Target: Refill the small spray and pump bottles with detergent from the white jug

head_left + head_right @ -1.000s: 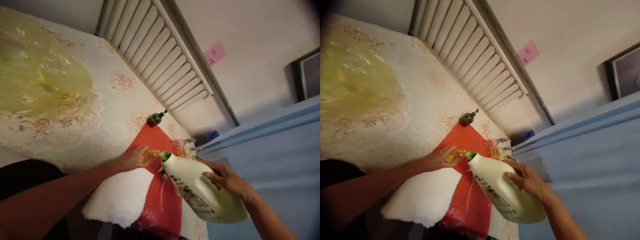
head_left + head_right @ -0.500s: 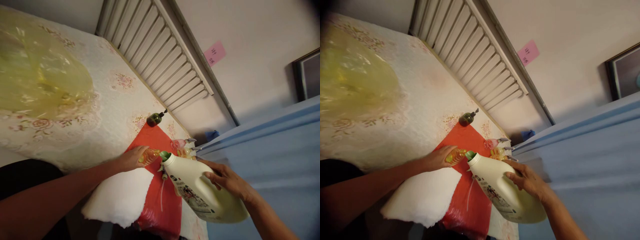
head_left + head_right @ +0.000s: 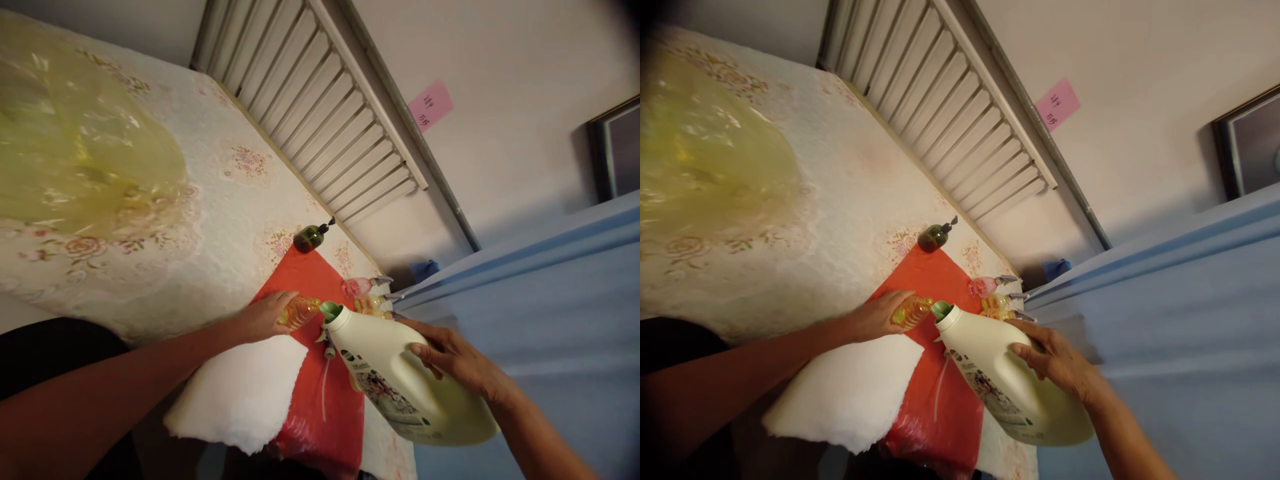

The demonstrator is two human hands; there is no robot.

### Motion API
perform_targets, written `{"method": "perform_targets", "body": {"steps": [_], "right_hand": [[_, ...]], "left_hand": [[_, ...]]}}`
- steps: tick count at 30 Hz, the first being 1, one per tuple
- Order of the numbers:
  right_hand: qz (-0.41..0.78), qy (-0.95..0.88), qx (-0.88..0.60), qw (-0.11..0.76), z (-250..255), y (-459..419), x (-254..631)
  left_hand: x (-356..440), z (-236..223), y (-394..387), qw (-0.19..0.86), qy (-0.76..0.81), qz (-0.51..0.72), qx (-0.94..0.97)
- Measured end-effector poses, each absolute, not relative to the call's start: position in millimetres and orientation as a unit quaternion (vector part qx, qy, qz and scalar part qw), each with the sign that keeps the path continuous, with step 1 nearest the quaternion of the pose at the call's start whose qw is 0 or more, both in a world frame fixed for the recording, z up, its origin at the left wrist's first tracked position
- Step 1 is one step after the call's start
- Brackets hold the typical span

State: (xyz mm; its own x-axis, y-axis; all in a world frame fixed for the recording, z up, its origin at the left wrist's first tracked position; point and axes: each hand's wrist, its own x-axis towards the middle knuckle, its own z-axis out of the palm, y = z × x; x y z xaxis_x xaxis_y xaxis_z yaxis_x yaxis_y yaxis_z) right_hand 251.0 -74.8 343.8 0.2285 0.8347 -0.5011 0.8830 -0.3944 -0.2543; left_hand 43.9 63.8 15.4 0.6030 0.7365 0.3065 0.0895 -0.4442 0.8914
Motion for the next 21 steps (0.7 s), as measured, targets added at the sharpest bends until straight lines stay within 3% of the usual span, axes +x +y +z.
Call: {"method": "perform_targets", "body": {"steps": [21], "right_hand": [[-0.280,0.545,0.790,0.037,344.7,-73.2,246.8]], "left_hand": [[45.8,11.0,63.9,0.447,0.261,0.369,0.772]]}}
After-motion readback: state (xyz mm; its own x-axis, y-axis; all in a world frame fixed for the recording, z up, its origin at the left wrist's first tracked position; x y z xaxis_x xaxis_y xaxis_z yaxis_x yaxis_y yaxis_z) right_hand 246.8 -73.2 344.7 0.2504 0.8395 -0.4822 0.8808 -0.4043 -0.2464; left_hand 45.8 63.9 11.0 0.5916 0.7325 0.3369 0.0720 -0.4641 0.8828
